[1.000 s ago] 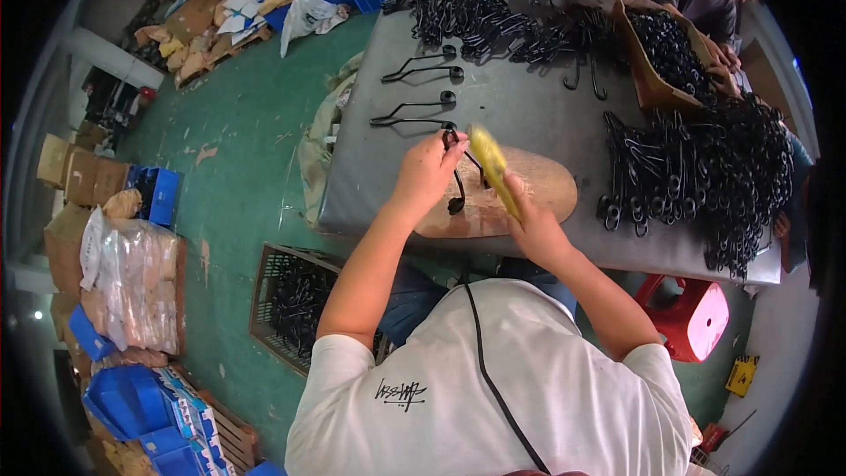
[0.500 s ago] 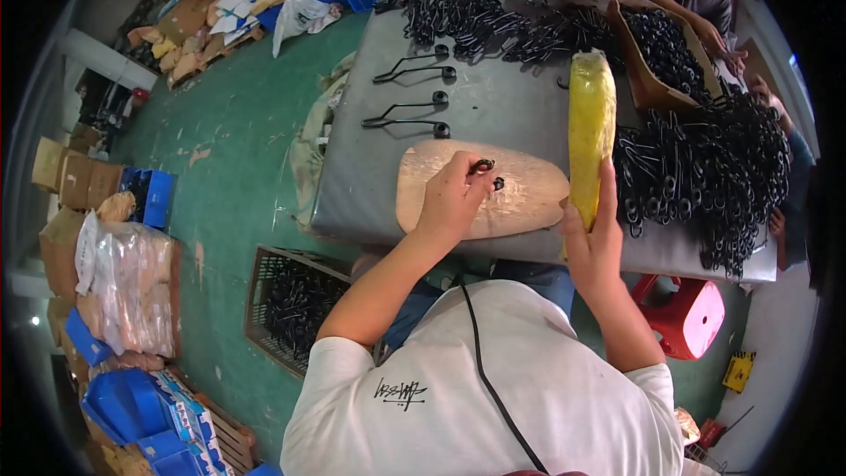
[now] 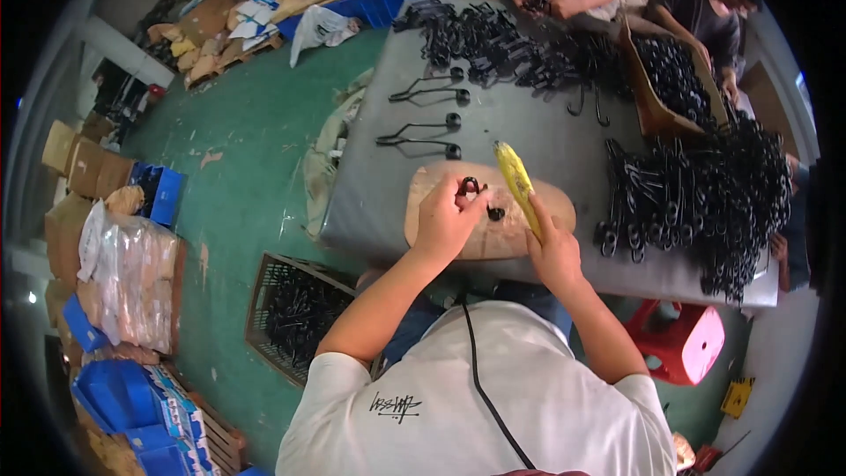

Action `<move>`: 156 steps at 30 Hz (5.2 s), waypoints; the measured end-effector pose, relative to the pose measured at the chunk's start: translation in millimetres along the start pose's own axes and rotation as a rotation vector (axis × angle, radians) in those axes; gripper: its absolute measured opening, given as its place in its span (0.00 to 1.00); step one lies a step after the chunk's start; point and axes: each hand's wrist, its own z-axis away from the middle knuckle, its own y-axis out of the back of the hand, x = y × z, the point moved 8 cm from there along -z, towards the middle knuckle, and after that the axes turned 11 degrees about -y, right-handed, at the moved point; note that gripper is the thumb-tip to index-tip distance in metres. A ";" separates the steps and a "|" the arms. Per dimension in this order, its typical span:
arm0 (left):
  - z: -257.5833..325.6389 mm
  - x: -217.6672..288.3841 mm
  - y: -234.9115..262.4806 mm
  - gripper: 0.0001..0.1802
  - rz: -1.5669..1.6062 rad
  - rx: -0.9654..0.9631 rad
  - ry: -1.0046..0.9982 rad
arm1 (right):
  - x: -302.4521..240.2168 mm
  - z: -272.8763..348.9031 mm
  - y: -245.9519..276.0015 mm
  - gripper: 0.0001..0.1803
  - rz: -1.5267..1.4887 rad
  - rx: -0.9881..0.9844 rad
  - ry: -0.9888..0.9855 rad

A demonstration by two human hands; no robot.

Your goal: Assembling black components onto metal hooks using a small mallet at a workstation.

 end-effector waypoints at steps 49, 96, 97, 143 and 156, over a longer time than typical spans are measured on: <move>13.6 15.8 -123.9 0.35 -0.110 -0.424 -0.664 | 304.5 0.3 185.8 0.37 -1.408 0.660 -0.577; 43.2 -32.0 -65.0 0.34 -0.233 -0.295 -0.486 | 185.6 -13.5 211.1 0.35 -0.196 0.474 -0.514; 41.2 -31.0 -62.1 0.33 -0.126 -0.240 -0.417 | 172.2 3.7 210.4 0.34 -0.239 0.497 -0.491; -12.8 -49.3 40.3 0.11 -0.001 -0.086 0.016 | -5.2 -20.5 -78.5 0.37 -0.318 -0.517 -0.261; -0.8 -6.9 9.4 0.11 0.138 -0.012 0.016 | -61.6 19.2 48.8 0.37 -0.429 0.216 0.161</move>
